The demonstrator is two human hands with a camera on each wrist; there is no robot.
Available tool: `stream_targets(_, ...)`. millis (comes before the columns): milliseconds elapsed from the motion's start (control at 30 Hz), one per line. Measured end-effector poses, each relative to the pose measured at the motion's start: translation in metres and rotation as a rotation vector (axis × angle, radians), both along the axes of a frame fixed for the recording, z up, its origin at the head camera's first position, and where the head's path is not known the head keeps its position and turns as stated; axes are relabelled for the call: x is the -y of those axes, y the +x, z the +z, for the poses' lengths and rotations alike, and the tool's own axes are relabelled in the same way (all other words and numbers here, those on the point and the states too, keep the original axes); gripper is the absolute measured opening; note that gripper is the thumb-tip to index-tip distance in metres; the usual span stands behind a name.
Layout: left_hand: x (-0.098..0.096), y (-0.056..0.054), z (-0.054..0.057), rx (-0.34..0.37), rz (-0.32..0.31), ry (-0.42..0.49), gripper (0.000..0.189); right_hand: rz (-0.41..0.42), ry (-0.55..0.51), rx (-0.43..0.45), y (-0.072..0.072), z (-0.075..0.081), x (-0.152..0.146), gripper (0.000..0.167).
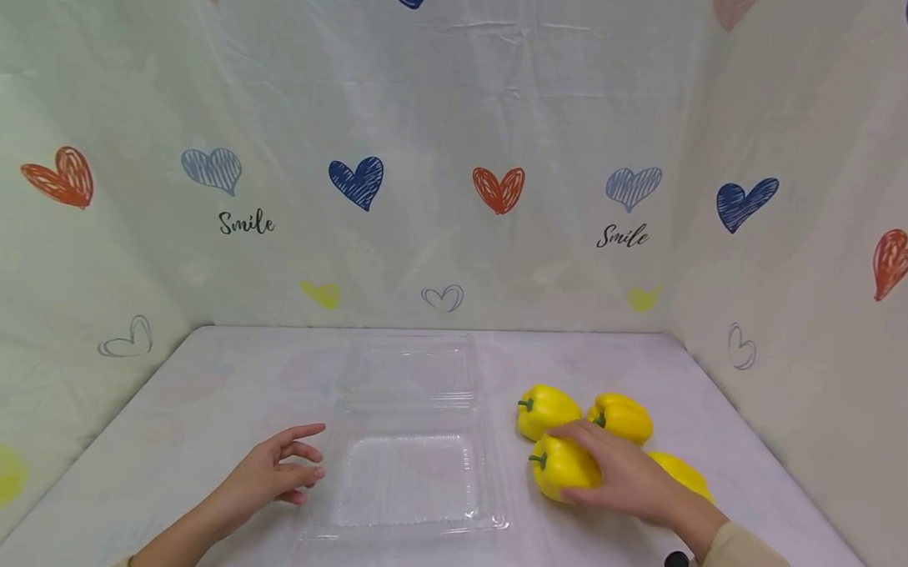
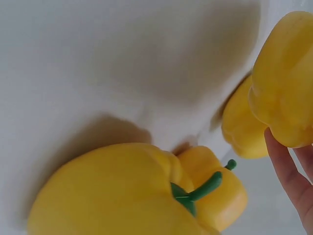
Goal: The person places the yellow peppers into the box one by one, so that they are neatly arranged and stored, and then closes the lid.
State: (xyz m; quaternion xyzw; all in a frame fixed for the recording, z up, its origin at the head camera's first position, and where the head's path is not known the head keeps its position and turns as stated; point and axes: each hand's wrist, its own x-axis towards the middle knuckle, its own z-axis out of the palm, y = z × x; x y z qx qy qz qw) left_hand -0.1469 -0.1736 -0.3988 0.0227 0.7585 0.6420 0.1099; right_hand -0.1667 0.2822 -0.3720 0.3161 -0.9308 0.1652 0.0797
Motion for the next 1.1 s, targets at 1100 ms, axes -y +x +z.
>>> stream_targets(1100,-0.003,-0.006,0.0,0.027,-0.002,-0.029,0.07,0.15,-0.058,-0.045,-0.024,0.029,0.045,0.062)
